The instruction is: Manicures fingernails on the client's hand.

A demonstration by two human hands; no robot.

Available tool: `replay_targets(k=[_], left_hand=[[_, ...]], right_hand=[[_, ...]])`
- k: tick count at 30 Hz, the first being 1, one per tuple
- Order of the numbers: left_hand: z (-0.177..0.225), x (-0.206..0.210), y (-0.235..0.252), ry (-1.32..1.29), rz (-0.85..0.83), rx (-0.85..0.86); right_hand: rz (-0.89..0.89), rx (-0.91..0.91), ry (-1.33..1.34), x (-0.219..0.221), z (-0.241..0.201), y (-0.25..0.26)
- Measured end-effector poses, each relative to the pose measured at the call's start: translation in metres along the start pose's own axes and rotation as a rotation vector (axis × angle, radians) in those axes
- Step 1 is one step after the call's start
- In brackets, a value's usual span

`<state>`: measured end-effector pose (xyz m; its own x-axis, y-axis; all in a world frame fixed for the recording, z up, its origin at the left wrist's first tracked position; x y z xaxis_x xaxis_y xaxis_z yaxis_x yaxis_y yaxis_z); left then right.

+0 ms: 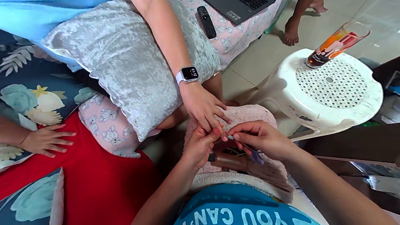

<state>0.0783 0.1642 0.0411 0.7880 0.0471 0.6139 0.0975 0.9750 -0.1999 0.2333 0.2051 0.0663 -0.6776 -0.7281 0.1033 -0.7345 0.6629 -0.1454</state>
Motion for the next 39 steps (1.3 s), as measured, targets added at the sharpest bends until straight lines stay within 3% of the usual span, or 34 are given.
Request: replay_targets(k=[31, 35, 37, 39], left_hand=[[0.001, 0.0, -0.002, 0.007, 0.011, -0.001], [-0.001, 0.0, -0.001, -0.004, 0.007, 0.0], [-0.002, 0.002, -0.001, 0.0, 0.044, -0.006], [-0.001, 0.005, -0.002, 0.009, 0.099, -0.003]], right_hand=[[-0.091, 0.052, -0.157, -0.006, -0.013, 0.011], [-0.074, -0.159, 0.06, -0.005, -0.041, 0.012], [-0.025, -0.339, 0.206, 0.009, -0.056, 0.017], [0.054, -0.408, 0.245, 0.026, -0.056, 0.027]])
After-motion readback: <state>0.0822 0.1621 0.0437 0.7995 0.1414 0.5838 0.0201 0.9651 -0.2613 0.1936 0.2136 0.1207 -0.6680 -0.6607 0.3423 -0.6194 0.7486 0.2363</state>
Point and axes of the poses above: each hand's wrist, its own y-axis towards the middle knuckle, its own x-axis out of the palm, z = x × y, the point moved 7 cm from there along y, towards the middle knuckle, and after that the axes turned 1 degree about -z, right-handed, at the moved point
